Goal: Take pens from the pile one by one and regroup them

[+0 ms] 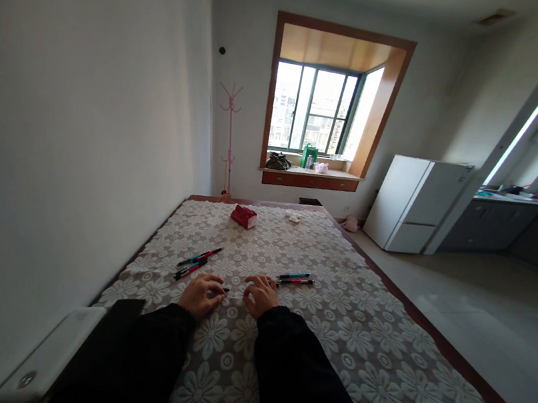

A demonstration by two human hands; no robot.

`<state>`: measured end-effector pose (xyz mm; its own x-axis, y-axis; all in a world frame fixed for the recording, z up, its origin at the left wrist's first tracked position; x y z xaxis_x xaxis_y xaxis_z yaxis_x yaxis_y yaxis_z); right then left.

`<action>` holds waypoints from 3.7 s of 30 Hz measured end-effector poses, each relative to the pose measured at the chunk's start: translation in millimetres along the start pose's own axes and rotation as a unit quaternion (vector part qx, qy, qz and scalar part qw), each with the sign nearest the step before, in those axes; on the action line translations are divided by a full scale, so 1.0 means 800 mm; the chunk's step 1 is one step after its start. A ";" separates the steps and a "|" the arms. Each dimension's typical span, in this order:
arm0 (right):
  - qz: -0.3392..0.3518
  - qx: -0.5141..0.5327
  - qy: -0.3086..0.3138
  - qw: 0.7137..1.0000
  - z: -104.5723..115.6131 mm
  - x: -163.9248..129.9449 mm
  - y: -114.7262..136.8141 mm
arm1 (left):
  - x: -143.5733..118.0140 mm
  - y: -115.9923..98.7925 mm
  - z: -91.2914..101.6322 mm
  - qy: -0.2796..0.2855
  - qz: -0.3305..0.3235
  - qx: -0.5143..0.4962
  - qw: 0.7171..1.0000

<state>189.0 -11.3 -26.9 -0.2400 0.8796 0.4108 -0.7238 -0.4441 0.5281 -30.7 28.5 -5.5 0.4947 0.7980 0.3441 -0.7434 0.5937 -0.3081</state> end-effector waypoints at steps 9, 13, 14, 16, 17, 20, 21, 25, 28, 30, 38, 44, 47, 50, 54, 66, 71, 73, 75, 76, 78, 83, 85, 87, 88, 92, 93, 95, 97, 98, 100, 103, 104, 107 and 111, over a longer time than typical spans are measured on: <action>-0.009 -0.007 0.010 1.000 0.002 0.000 0.004 | 0.000 0.000 -0.004 0.001 -0.009 0.001 1.000; -0.006 -0.002 0.005 1.000 0.000 -0.001 0.000 | -0.001 0.000 -0.003 0.003 -0.011 0.000 1.000; -0.002 0.001 0.005 1.000 -0.001 -0.001 -0.001 | -0.001 0.000 -0.003 0.005 -0.013 0.000 1.000; 0.005 0.007 0.008 1.000 -0.002 0.000 -0.002 | -0.001 -0.001 -0.002 0.008 -0.014 0.000 1.000; 0.008 0.010 0.010 1.000 -0.003 0.000 -0.003 | -0.001 -0.001 -0.002 0.009 -0.014 0.000 1.000; 0.009 0.013 0.007 1.000 -0.002 0.000 -0.003 | -0.001 -0.001 -0.002 0.010 -0.011 -0.002 1.000; 0.009 0.013 0.004 1.000 -0.002 0.000 -0.002 | -0.001 -0.001 -0.002 0.011 -0.010 -0.002 1.000; 0.004 0.015 -0.002 1.000 -0.002 0.000 -0.002 | -0.001 -0.001 -0.002 0.011 -0.016 -0.001 1.000; 0.006 0.017 -0.003 1.000 -0.002 0.000 -0.003 | 0.000 0.000 -0.003 0.008 -0.013 -0.002 1.000; 0.004 0.016 -0.003 1.000 -0.002 0.000 -0.003 | 0.000 0.000 -0.004 0.004 -0.012 -0.002 1.000; 0.005 0.012 -0.005 1.000 -0.005 0.000 -0.006 | 0.000 0.000 -0.003 0.001 -0.015 -0.004 1.000; 0.015 0.012 -0.003 1.000 -0.006 0.000 -0.006 | 0.001 0.001 -0.005 0.009 -0.022 -0.004 1.000; 0.012 0.010 -0.008 1.000 -0.005 -0.001 -0.006 | 0.001 0.002 -0.005 0.005 -0.020 -0.004 1.000; 0.009 0.010 -0.007 1.000 -0.005 -0.001 -0.007 | 0.001 0.002 -0.005 0.005 -0.024 -0.002 1.000; 0.007 0.010 -0.002 1.000 -0.006 0.000 -0.007 | 0.000 0.001 -0.004 0.005 -0.026 -0.002 1.000; 0.007 0.032 0.012 0.999 -0.011 0.003 0.011 | 0.000 -0.005 -0.003 0.013 -0.059 0.004 0.998; 0.002 0.038 0.013 0.999 -0.013 0.004 0.015 | 0.001 -0.008 -0.002 0.020 -0.073 -0.001 0.997; -0.003 0.040 -0.001 0.999 -0.012 0.004 0.014 | 0.002 -0.009 -0.001 0.009 -0.066 -0.008 0.998; -0.011 0.041 -0.022 0.999 -0.009 0.004 0.012 | 0.002 -0.007 -0.002 -0.013 -0.042 -0.010 0.999; -0.019 0.040 -0.033 0.998 -0.008 0.004 0.011 | 0.002 -0.005 -0.002 -0.024 -0.027 -0.006 0.999; -0.043 0.032 -0.055 0.997 -0.004 0.003 0.008 | 0.001 0.000 -0.004 -0.030 -0.003 0.010 0.999; -0.080 0.014 -0.066 0.994 -0.001 0.003 0.005 | 0.001 0.006 -0.007 -0.006 0.008 0.023 1.000; -0.070 0.013 -0.059 0.996 -0.003 0.003 0.003 | 0.001 0.004 -0.006 -0.003 0.003 0.020 1.000; -0.060 0.012 -0.052 0.997 -0.006 0.003 0.001 | 0.002 0.002 -0.004 -0.002 -0.001 0.016 1.000; -0.057 0.012 -0.049 0.997 -0.008 0.003 -0.001 | 0.002 0.001 -0.003 -0.001 -0.005 0.014 1.000; -0.051 0.017 -0.048 0.997 -0.010 0.002 -0.004 | 0.001 -0.001 -0.003 -0.001 -0.011 0.002 1.000; -0.054 0.017 -0.049 0.997 -0.009 0.002 -0.005 | 0.001 -0.001 -0.004 -0.001 -0.006 0.002 1.000; -0.064 0.014 -0.054 0.996 -0.008 0.002 -0.006 | 0.001 0.000 -0.004 -0.003 0.011 0.003 1.000; -0.071 0.011 -0.056 0.996 -0.008 0.002 -0.007 | 0.001 -0.001 -0.003 -0.004 0.015 0.004 1.000; -0.072 0.011 -0.055 0.996 -0.008 0.003 -0.007 | 0.001 -0.002 -0.002 -0.003 0.013 0.003 1.000; -0.068 0.010 -0.052 0.996 -0.009 0.003 -0.007 | 0.001 -0.005 -0.001 0.002 -0.001 0.001 1.000; -0.052 0.014 -0.048 0.997 -0.011 0.003 -0.007 | 0.000 -0.008 0.002 0.010 -0.018 -0.007 1.000; -0.044 0.018 -0.048 0.998 -0.012 0.003 -0.006 | 0.000 -0.008 0.002 0.011 -0.020 -0.011 1.000; -0.027 0.026 -0.050 0.998 -0.012 0.003 -0.005 | 0.000 -0.007 0.001 0.007 -0.009 -0.013 1.000; -0.033 0.027 -0.061 0.997 -0.009 0.003 -0.002 | 0.000 -0.005 -0.002 0.005 0.012 -0.006 1.000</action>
<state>185.3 -7.5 -32.0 -0.1101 0.8810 0.4601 -0.6983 -0.3980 0.5950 -27.4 26.2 -5.9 0.4822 0.8126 0.3273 -0.7492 0.5761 -0.3267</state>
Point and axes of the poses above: each hand's wrist, its own x-axis towards the middle knuckle, its own z-axis out of the back of the hand, y = z × x, the point moved 1 cm from there along x, towards the middle knuckle, and after that the axes turned 15 degrees about x, right-handed, at the moved point
